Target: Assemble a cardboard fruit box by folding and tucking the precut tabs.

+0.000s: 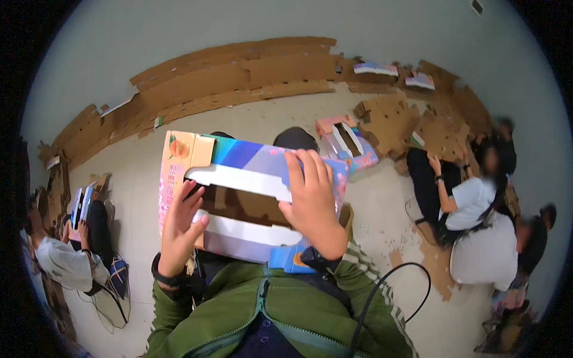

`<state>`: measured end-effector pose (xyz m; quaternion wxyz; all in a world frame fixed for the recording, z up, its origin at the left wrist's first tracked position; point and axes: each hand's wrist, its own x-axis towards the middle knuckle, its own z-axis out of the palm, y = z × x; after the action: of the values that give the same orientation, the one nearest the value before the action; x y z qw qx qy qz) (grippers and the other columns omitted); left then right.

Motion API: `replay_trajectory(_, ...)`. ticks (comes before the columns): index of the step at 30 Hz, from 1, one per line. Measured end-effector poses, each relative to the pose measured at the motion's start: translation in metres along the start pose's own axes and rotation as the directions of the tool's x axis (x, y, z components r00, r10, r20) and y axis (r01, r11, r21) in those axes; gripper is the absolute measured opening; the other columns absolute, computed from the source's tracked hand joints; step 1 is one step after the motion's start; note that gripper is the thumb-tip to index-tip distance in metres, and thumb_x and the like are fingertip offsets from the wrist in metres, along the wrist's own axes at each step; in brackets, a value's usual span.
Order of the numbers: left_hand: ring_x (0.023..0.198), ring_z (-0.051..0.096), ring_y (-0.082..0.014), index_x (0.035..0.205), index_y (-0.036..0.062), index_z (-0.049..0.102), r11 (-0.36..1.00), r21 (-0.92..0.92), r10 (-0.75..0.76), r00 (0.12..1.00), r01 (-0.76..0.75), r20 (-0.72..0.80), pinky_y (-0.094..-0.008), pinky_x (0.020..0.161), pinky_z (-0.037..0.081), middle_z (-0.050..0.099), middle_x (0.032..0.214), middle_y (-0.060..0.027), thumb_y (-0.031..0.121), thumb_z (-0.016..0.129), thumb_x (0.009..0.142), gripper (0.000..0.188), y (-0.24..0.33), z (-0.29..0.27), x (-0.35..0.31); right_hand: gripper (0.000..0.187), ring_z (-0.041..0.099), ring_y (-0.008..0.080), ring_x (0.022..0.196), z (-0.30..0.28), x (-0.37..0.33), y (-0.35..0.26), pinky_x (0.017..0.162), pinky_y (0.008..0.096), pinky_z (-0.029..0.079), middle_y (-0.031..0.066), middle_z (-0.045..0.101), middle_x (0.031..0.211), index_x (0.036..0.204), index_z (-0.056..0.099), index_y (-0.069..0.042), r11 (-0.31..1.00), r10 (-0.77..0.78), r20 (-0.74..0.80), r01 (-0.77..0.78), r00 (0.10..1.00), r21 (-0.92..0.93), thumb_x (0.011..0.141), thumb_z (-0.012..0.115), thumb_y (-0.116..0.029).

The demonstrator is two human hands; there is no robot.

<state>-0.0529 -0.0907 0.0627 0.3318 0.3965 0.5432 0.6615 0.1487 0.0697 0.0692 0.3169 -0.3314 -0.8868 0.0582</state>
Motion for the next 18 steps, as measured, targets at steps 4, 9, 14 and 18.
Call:
replay_trajectory(4, 0.137, 0.041, -0.0271, 0.138, -0.0059, 0.042, 0.952, -0.304, -0.054, 0.998, 0.044, -0.025, -0.0416, 0.117, 0.029, 0.047, 0.138, -0.0156, -0.003, 0.059, 0.089, 0.052, 0.000, -0.021, 0.005, 0.081, 0.046, 0.0364, 0.124, -0.007, -0.005, -0.019, 0.100, 0.0477, 0.037, 0.0161, 0.049, 0.129, 0.132, 0.052, -0.003, 0.993, -0.114, -0.062, 0.112, 0.992, -0.038, 0.056, 0.078, -0.008)
replay_trajectory(9, 0.131, 0.047, -0.0366, 0.137, -0.0117, 0.038, 0.804, -0.557, -0.283, 0.958, 0.207, -0.053, -0.0443, 0.115, 0.035, 0.049, 0.135, -0.0247, 0.005, 0.049, 0.086, 0.054, -0.016, -0.021, -0.016, 0.078, 0.051, 0.0328, 0.120, -0.008, -0.012, -0.027, 0.096, 0.0440, 0.039, 0.0127, 0.053, 0.125, 0.129, 0.055, -0.005, 0.985, -0.167, -0.169, 0.156, 0.971, -0.078, 0.055, 0.077, -0.007)
replay_trajectory(14, 0.129, 0.047, -0.0324, 0.134, -0.0082, 0.041, 0.707, -0.706, -0.168, 0.980, 0.045, -0.105, -0.0442, 0.113, 0.034, 0.050, 0.133, -0.0212, 0.010, 0.053, 0.086, 0.052, -0.034, -0.012, 0.003, 0.078, 0.052, 0.0325, 0.118, -0.011, -0.014, -0.024, 0.094, 0.0435, 0.041, 0.0124, 0.054, 0.126, 0.127, 0.058, -0.005, 0.983, -0.178, -0.171, 0.166, 0.969, -0.082, 0.052, 0.078, -0.008)
replay_trajectory(18, 0.125, 0.051, -0.0252, 0.132, 0.0066, 0.052, 0.375, -0.927, -0.151, 0.986, -0.007, -0.068, -0.0434, 0.113, 0.032, 0.058, 0.130, -0.0077, 0.008, 0.061, 0.086, 0.048, -0.040, 0.005, 0.015, 0.075, 0.053, 0.0325, 0.116, -0.018, -0.017, -0.026, 0.092, 0.0432, 0.042, 0.0122, 0.056, 0.123, 0.125, 0.060, -0.005, 0.956, -0.286, -0.193, 0.266, 0.939, -0.121, 0.052, 0.079, -0.010)
